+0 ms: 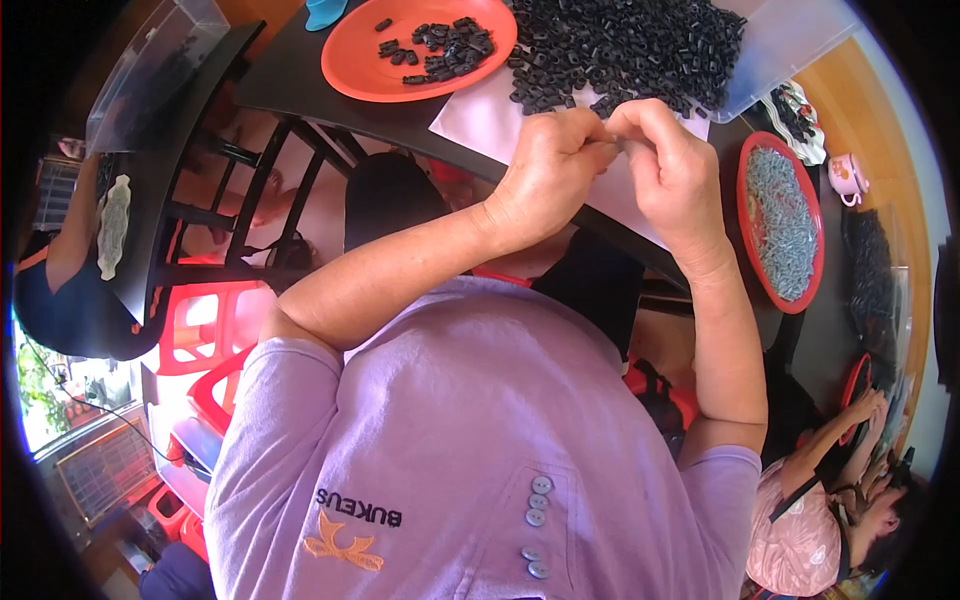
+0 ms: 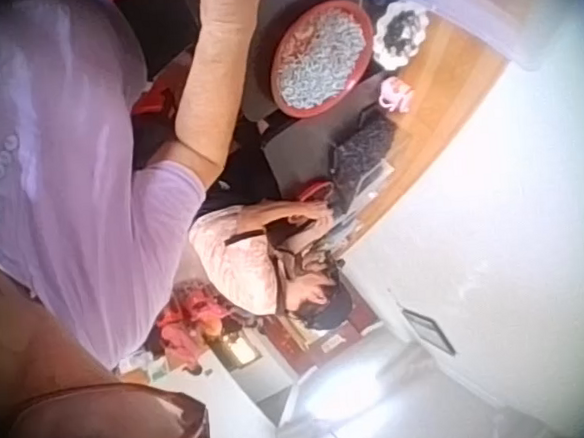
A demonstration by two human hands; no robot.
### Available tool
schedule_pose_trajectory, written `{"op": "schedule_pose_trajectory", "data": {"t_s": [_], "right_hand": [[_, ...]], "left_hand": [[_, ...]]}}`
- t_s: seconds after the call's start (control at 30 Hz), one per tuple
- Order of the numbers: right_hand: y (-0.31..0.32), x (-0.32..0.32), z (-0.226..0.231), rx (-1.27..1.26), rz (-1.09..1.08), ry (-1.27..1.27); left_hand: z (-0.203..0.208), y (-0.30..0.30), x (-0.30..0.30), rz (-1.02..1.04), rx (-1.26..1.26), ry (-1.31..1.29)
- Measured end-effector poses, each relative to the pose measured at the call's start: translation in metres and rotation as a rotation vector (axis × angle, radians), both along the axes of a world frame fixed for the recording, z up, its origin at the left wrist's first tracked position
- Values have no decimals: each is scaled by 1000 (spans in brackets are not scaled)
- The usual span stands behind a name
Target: The person assembles plastic clips by taking small metal springs and plastic pieces from the table and fitting them together by hand.
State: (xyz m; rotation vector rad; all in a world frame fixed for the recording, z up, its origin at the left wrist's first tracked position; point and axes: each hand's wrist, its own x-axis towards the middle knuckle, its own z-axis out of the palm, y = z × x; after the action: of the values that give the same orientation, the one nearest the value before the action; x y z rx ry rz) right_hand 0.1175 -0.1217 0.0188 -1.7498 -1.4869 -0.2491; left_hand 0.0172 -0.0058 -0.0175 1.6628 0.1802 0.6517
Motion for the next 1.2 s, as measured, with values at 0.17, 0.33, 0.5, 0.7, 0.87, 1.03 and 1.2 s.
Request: {"op": "schedule_pose_trajectory", "data": {"t_s": [0.17,0.33,0.5,0.7,0.87,1.03,1.2], "right_hand": [[3,-5,-3,13,-75,-400],[3,-4,-7,95,-70,-21],[10,-4,-4,50,-91,-597],[7,-3,-7,128,-60,-221],[8,-16,-8,139,-147,-279],[12,-27,-13,135,-226,-391],[27,-24,-24,252,-303,-521]], "left_hand": [[-8,-1,6,21,-12,-14],[-5,-5,3,65,-33,-46],[-11,-3,6,72,-12,-67],[-11,-4,5,80,-48,-66],[-11,-5,3,82,-121,-95],[-5,-5,1,55,-231,-75],[6,-4,2,68,-449,-59]]}}
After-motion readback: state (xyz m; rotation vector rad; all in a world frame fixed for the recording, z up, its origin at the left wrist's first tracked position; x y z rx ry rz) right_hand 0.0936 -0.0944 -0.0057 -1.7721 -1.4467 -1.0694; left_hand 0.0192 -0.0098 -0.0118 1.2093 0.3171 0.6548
